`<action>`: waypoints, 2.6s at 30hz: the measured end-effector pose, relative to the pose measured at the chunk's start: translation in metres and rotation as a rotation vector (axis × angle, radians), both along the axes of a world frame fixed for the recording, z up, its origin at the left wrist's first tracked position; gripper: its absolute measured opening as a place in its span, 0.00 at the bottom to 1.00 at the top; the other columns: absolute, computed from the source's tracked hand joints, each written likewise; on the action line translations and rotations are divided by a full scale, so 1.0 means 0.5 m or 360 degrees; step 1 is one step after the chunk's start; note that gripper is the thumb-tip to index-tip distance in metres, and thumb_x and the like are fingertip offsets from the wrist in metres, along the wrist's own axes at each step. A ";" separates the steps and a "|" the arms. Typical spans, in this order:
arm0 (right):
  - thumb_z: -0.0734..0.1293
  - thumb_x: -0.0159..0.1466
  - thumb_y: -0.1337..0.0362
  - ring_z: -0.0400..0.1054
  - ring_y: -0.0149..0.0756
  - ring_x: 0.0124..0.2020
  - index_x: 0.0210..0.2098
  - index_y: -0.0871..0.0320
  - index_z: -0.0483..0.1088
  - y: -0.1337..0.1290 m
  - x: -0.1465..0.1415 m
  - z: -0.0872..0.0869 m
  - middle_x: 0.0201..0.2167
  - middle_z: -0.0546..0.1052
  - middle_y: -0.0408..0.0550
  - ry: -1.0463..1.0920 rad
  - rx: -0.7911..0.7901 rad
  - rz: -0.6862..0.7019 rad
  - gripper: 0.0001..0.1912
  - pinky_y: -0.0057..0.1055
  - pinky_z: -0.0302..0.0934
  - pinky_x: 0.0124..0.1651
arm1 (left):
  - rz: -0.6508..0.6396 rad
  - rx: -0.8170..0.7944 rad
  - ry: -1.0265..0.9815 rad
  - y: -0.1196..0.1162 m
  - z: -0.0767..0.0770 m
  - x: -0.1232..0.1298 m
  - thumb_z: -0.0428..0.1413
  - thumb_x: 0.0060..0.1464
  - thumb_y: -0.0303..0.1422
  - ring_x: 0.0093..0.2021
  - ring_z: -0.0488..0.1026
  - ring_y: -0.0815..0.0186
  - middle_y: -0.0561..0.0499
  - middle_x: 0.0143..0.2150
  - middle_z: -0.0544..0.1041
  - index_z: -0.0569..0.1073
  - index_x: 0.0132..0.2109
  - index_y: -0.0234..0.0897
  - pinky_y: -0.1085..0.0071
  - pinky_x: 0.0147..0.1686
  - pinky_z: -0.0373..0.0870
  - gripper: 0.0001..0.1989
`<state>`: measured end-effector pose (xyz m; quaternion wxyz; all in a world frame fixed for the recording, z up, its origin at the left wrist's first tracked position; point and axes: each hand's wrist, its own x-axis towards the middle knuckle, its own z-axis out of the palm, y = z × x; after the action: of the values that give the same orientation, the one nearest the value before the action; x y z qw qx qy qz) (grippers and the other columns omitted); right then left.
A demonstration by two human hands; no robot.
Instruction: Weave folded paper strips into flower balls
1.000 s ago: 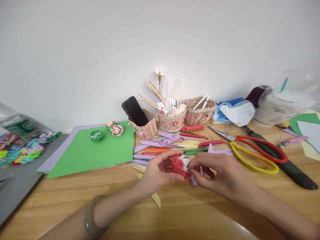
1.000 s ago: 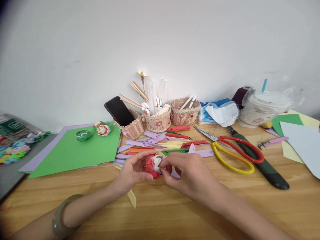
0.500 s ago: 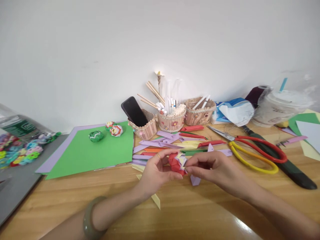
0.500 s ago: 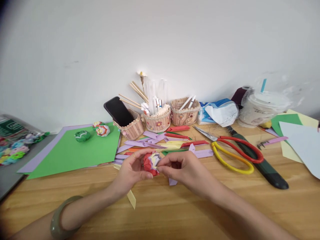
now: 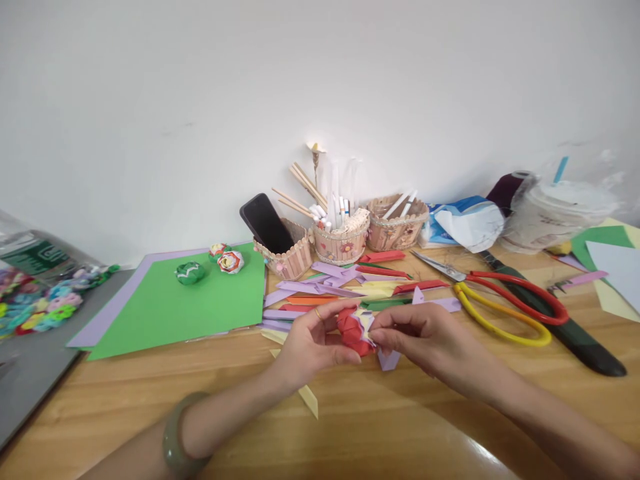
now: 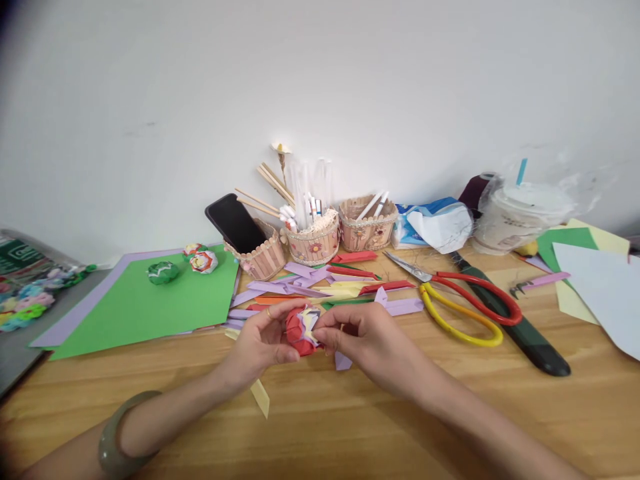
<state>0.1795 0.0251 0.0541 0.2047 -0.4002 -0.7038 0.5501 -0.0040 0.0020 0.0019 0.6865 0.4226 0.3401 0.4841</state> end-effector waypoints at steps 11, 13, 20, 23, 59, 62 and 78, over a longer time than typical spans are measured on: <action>0.66 0.56 0.64 0.58 0.26 0.20 0.23 0.59 0.70 -0.003 0.000 -0.001 0.18 0.69 0.41 -0.0068 0.0169 0.0001 0.07 0.24 0.50 0.22 | -0.0008 -0.0061 0.0069 -0.002 0.005 0.003 0.69 0.26 0.26 0.34 0.68 0.68 0.53 0.32 0.73 0.74 0.45 0.41 0.69 0.38 0.68 0.31; 0.66 0.55 0.64 0.56 0.25 0.19 0.22 0.60 0.70 -0.003 0.000 -0.004 0.17 0.67 0.39 -0.0073 0.0221 0.0010 0.07 0.24 0.49 0.21 | -0.0018 -0.0060 0.0081 -0.003 0.004 0.003 0.69 0.26 0.26 0.34 0.69 0.68 0.52 0.35 0.74 0.74 0.45 0.41 0.69 0.38 0.68 0.31; 0.63 0.61 0.63 0.63 0.29 0.24 0.27 0.58 0.73 -0.002 0.003 -0.008 0.22 0.71 0.43 -0.0081 0.0572 0.0082 0.10 0.25 0.54 0.26 | 0.0055 0.0002 0.0096 -0.001 0.006 0.003 0.69 0.27 0.28 0.34 0.69 0.68 0.53 0.31 0.72 0.75 0.45 0.42 0.68 0.40 0.68 0.31; 0.62 0.62 0.65 0.64 0.29 0.25 0.28 0.58 0.74 -0.004 0.003 -0.003 0.23 0.71 0.45 -0.0080 0.0712 0.0073 0.11 0.25 0.55 0.27 | 0.0074 -0.0006 0.0064 0.001 0.006 0.003 0.69 0.26 0.28 0.33 0.69 0.68 0.54 0.30 0.72 0.75 0.45 0.43 0.68 0.39 0.68 0.31; 0.63 0.59 0.72 0.60 0.24 0.18 0.33 0.58 0.72 -0.022 -0.002 -0.021 0.19 0.70 0.42 -0.0189 0.1678 -0.0215 0.07 0.22 0.54 0.20 | 0.0267 0.0229 0.0011 0.000 0.002 0.010 0.67 0.33 0.25 0.44 0.71 0.64 0.50 0.46 0.72 0.71 0.43 0.41 0.68 0.44 0.68 0.26; 0.63 0.58 0.71 0.61 0.24 0.17 0.34 0.56 0.72 -0.024 -0.002 -0.024 0.19 0.70 0.41 -0.0206 0.1829 -0.0264 0.07 0.22 0.54 0.20 | 0.0319 0.0194 0.0009 0.001 0.006 0.010 0.67 0.33 0.25 0.44 0.71 0.64 0.50 0.44 0.73 0.70 0.43 0.39 0.67 0.44 0.68 0.26; 0.61 0.60 0.72 0.61 0.25 0.18 0.37 0.57 0.72 -0.024 0.001 -0.013 0.21 0.71 0.43 -0.0063 0.1619 -0.0123 0.10 0.23 0.54 0.19 | 0.0368 0.0226 -0.0027 0.001 0.008 0.009 0.66 0.32 0.22 0.44 0.71 0.65 0.51 0.43 0.73 0.70 0.42 0.40 0.70 0.43 0.69 0.26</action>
<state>0.1801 0.0129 0.0477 0.3803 -0.2861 -0.8710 0.1222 0.0004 0.0023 0.0061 0.5973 0.4240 0.3456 0.5866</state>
